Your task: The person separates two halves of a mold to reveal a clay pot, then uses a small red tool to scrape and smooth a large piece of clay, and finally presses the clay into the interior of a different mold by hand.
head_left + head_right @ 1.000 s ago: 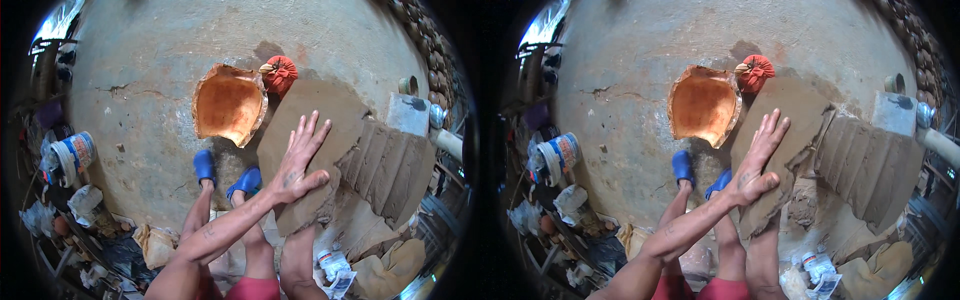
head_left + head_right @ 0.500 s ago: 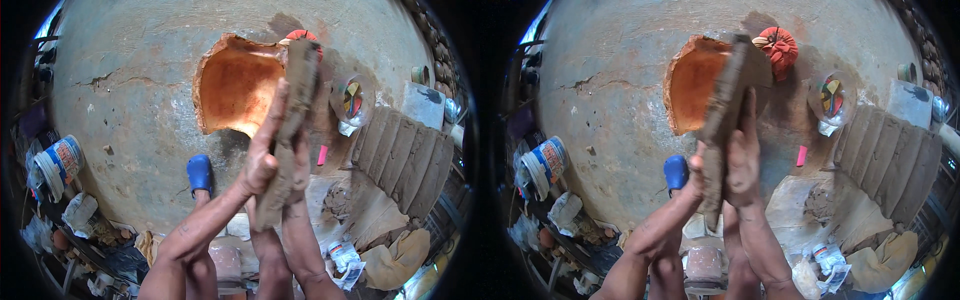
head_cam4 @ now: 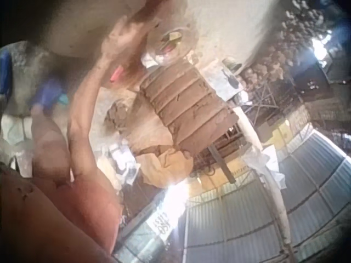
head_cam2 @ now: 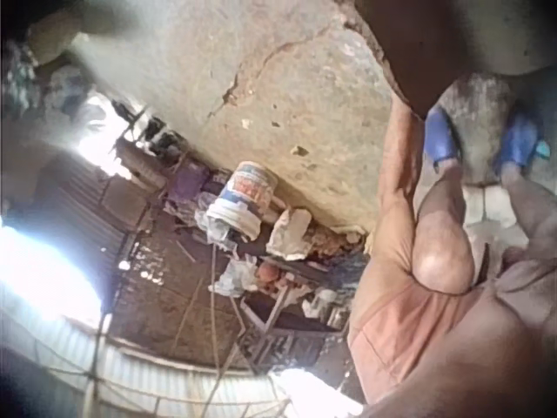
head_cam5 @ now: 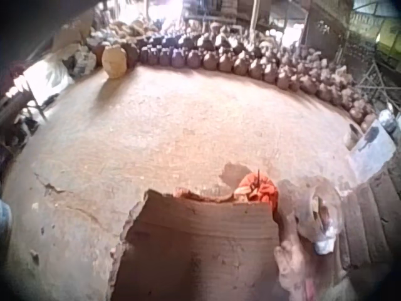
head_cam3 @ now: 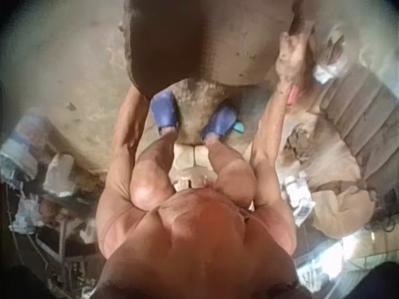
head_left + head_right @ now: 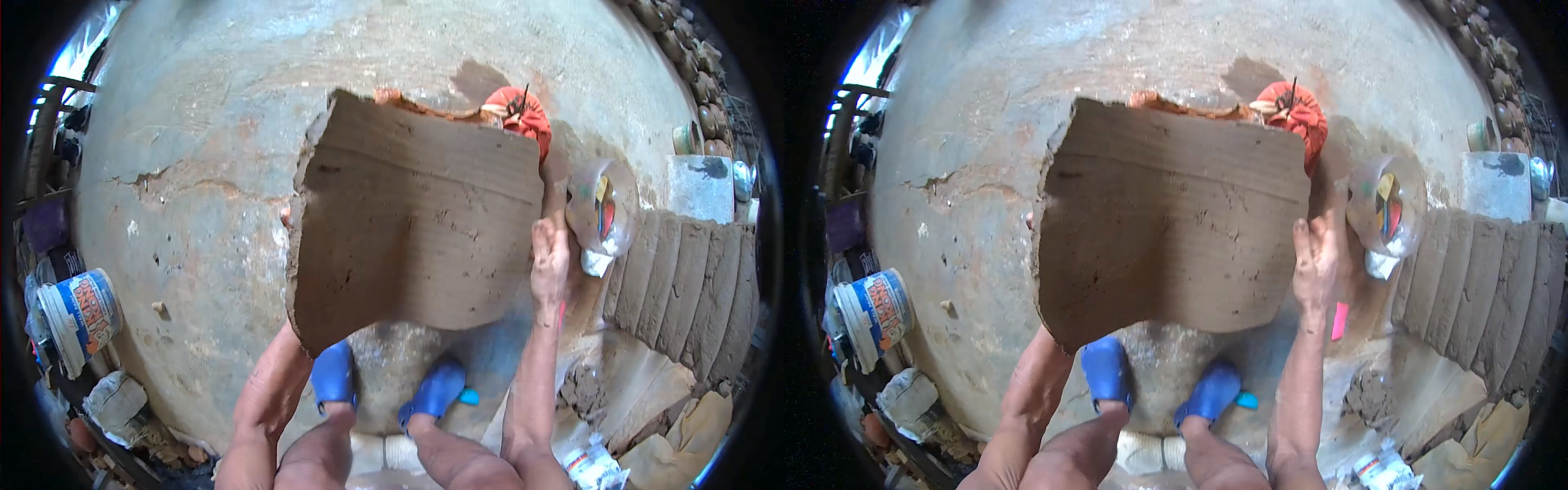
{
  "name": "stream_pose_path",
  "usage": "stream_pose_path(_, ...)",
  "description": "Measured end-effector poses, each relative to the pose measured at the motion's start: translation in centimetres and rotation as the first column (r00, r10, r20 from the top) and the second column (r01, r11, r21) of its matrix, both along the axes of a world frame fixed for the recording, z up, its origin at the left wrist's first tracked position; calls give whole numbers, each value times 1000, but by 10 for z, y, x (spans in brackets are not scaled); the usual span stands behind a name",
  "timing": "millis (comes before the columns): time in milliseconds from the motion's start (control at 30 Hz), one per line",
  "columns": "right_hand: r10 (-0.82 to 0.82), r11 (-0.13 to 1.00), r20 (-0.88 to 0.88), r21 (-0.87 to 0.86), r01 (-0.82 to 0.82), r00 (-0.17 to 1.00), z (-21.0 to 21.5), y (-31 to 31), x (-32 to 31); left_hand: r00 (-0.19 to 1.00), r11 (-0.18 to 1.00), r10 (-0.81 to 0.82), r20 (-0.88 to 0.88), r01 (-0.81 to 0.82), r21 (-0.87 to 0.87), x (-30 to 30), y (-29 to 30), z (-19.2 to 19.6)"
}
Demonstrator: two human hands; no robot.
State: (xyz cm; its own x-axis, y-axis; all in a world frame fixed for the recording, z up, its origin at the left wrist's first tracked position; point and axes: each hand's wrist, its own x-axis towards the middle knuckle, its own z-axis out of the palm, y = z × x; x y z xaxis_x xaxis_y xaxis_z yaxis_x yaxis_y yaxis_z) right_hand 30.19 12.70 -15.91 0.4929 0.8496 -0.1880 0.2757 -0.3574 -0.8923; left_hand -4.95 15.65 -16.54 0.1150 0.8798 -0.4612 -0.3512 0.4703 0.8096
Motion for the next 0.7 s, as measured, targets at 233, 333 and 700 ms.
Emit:
stream_pose_path(233,255,965,7,53,-255,967,14,3,-29,991,997,-10,130,19,-69,-24,14,-9)
stream_pose_path(333,187,978,206,49,-201,961,38,2,-44,953,995,-66,295,84,-50,-29,19,-7)
stream_pose_path(700,266,957,598,-72,-280,756,90,3,-104,948,942,-287,-136,305,142,-23,14,23)
